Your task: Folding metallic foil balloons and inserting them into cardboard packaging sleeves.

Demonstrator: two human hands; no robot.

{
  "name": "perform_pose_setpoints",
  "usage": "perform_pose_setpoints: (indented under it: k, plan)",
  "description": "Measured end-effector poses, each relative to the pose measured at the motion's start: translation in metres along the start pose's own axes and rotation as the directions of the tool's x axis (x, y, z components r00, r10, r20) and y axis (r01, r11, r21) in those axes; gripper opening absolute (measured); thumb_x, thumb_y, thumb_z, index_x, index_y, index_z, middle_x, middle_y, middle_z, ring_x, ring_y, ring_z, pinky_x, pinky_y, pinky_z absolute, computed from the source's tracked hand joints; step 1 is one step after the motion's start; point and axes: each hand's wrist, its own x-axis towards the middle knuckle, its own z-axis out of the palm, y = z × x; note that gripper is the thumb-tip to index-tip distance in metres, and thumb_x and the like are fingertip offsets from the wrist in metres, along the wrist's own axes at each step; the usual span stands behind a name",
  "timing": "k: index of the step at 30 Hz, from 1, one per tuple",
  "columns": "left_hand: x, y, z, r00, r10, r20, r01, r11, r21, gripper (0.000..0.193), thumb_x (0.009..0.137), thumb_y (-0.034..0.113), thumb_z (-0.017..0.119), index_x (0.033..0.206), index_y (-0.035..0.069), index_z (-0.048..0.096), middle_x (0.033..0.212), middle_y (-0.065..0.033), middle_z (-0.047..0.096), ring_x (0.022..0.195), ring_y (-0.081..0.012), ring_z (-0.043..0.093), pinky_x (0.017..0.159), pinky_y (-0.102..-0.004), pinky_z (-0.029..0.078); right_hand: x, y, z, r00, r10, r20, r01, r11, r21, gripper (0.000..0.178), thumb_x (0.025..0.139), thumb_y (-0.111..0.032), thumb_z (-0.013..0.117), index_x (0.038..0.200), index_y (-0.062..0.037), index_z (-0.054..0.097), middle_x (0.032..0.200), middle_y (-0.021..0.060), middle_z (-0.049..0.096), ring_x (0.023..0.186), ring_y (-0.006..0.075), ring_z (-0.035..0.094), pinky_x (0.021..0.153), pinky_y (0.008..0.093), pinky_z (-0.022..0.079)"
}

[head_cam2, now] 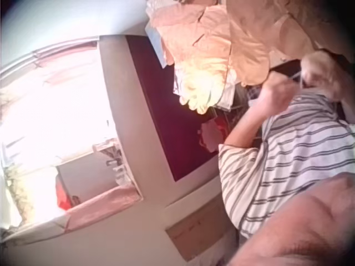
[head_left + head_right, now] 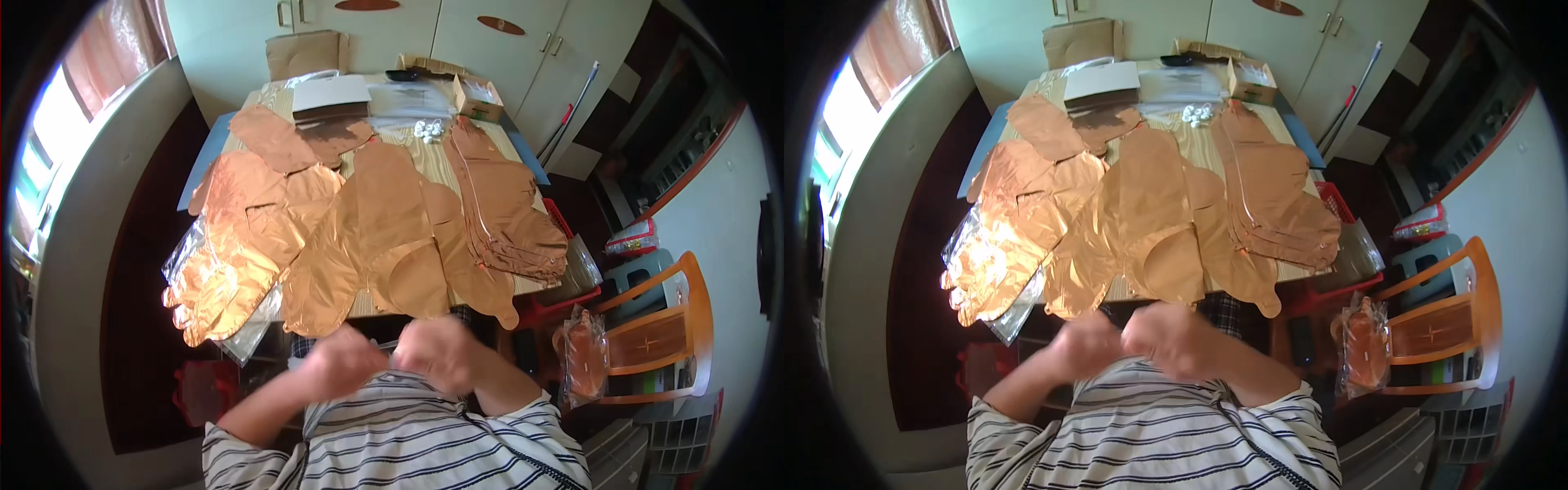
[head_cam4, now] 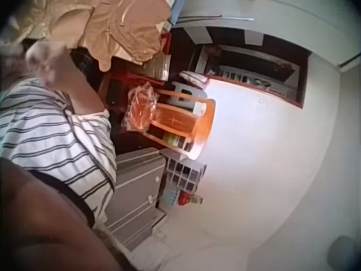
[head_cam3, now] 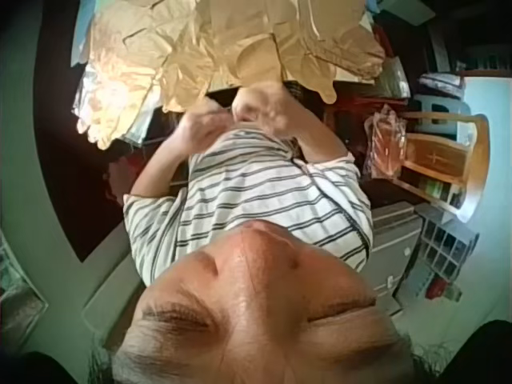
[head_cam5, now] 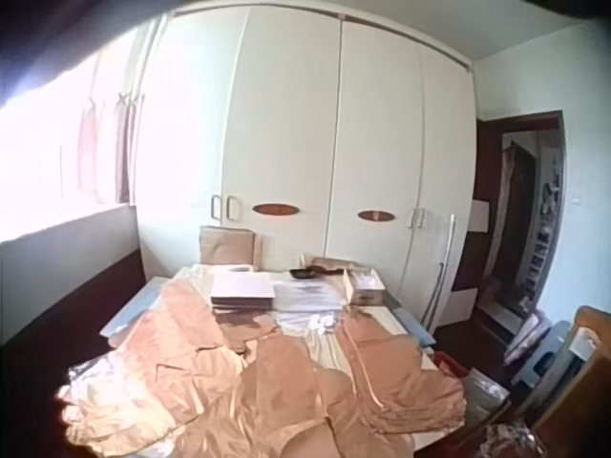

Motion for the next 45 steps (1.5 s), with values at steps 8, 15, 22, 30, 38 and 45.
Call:
perform_pose_setpoints:
  k: [8,15,22,30,38,45]
  plan:
    - [0.011,-0.015,0.003,0.995,0.087,-0.045,-0.068,0.942,0.328,0.026,0.069,0.002,0.072,0.093,0.009,0.073,0.067,-0.0032,0.06,0.061,-0.0234,0.057,0.055,-0.035,0.044,0.006,-0.002,-0.01,1.0,-0.029,-0.005,0.029,0.998,-0.051,0.007,0.09,-0.008,0.063,0.086,-0.0039,0.059,0.074,0.0095,0.06,0.064,0.0287,0.062,0.059,0.038,0.049]
    - [0.023,-0.006,-0.032,0.887,-0.164,-0.431,0.288,0.927,0.241,0.026,0.069,-0.001,0.071,0.093,0.008,0.074,0.075,-0.0033,0.064,0.067,-0.0206,0.059,0.062,-0.0335,0.046,-0.026,0.011,0.024,0.86,0.248,0.445,-0.322,0.942,0.097,0.009,0.095,-0.009,0.059,0.088,-0.0032,0.061,0.081,0.0118,0.063,0.074,0.0261,0.064,0.067,0.0358,0.051]
    - [0.029,-0.009,-0.01,0.994,0.103,0.027,-0.103,0.994,0.032,0.024,0.073,-0.004,0.072,0.096,0.003,0.072,0.083,-0.0043,0.065,0.078,-0.0206,0.061,0.076,-0.0373,0.045,0.015,0.011,-0.026,0.905,0.342,-0.253,-0.299,0.935,0.193,0.013,0.101,-0.009,0.058,0.09,-0.0025,0.061,0.079,0.0027,0.062,0.066,0.0056,0.058,0.058,0.0233,0.046]
    - [0.025,-0.025,-0.021,0.975,0.101,-0.2,-0.046,0.964,0.262,0.027,0.073,-0.004,0.073,0.098,0.006,0.073,0.079,-0.0032,0.065,0.061,-0.0188,0.055,0.064,-0.0333,0.044,-0.007,-0.001,0.011,0.984,0.167,0.059,-0.174,0.975,0.138,0.01,0.093,-0.008,0.064,0.085,-0.0027,0.062,0.076,0.0111,0.063,0.07,0.028,0.064,0.065,0.034,0.051]
    - [0.031,-0.025,-0.015,0.969,0.13,-0.21,-0.095,0.981,0.168,0.031,0.068,-0.006,0.072,0.096,0.008,0.073,0.081,-0.0006,0.067,0.069,-0.0176,0.059,0.067,-0.0332,0.045,-0.005,-0.001,-0.004,0.985,0.142,0.098,-0.15,0.985,0.08,0.009,0.094,-0.012,0.063,0.091,-0.0042,0.061,0.077,0.0098,0.062,0.071,0.028,0.065,0.064,0.036,0.051]
    - [0.028,-0.025,-0.017,0.985,0.099,-0.138,-0.074,0.982,0.176,0.034,0.071,-0.003,0.075,0.103,0.008,0.073,0.086,0.0001,0.066,0.072,-0.0192,0.059,0.072,-0.0335,0.045,-0.005,0.0,-0.001,0.958,0.261,0.117,-0.278,0.946,0.165,0.01,0.096,-0.01,0.06,0.089,-0.0026,0.059,0.074,0.0114,0.06,0.067,0.0288,0.062,0.063,0.0349,0.05]
